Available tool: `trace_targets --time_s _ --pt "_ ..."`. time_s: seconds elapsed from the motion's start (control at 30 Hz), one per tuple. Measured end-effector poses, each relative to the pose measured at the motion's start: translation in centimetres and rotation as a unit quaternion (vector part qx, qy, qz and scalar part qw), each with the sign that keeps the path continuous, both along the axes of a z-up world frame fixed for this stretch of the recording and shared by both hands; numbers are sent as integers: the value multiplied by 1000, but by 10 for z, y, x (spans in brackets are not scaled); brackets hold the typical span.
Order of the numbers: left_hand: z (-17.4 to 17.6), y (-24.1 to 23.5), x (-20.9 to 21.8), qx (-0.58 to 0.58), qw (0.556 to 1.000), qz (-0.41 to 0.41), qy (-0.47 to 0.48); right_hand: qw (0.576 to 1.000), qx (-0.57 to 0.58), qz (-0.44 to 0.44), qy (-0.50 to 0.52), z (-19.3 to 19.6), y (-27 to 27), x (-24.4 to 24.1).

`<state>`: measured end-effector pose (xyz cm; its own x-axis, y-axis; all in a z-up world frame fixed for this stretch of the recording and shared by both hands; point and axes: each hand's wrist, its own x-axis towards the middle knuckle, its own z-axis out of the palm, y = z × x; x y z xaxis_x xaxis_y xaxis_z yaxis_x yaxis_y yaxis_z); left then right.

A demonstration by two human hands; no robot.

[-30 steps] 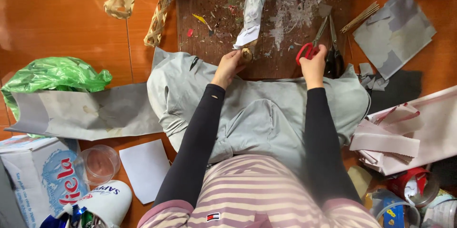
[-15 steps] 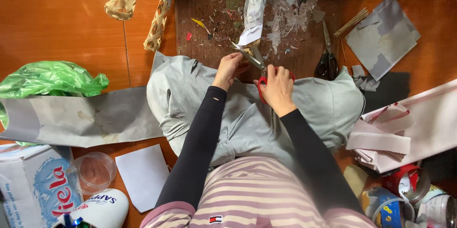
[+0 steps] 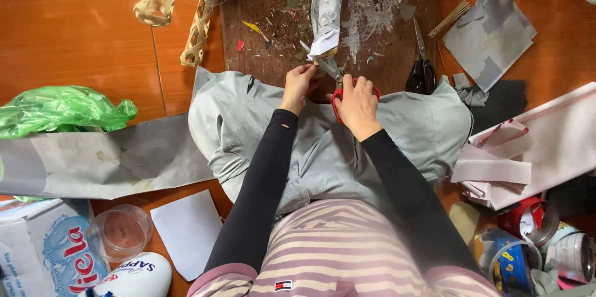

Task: Cutting, folding, and preparing paper materials to assemble decorative objects.

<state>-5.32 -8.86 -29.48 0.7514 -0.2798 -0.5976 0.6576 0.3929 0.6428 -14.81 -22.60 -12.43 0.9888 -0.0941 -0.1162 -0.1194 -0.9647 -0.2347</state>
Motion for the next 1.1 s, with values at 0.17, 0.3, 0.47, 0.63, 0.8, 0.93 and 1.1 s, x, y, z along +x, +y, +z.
trace_targets --time_s 0.17,0.3,0.47,0.63,0.8,0.93,1.1 --pt "8 1 1 -3 1000 -2 3 999 -33 4 2 4 1 2" --pt "21 2 0 0 1000 -7 3 999 -36 0 4 3 0 2" --pt "31 2 -1 5 1000 -8 -1 1000 -7 -8 6 -3 1 4" --pt "21 2 -1 15 1000 -9 -15 999 -38 -18 5 -33 -3 4" --pt "21 2 -1 20 1000 -19 -14 999 -46 4 -22 -38 -15 4" --pt "12 7 -3 29 999 -20 -6 997 42 7 -57 -72 -35 -1" --pt "16 13 -2 64 997 -47 5 977 128 -132 -105 -78 -75 11"
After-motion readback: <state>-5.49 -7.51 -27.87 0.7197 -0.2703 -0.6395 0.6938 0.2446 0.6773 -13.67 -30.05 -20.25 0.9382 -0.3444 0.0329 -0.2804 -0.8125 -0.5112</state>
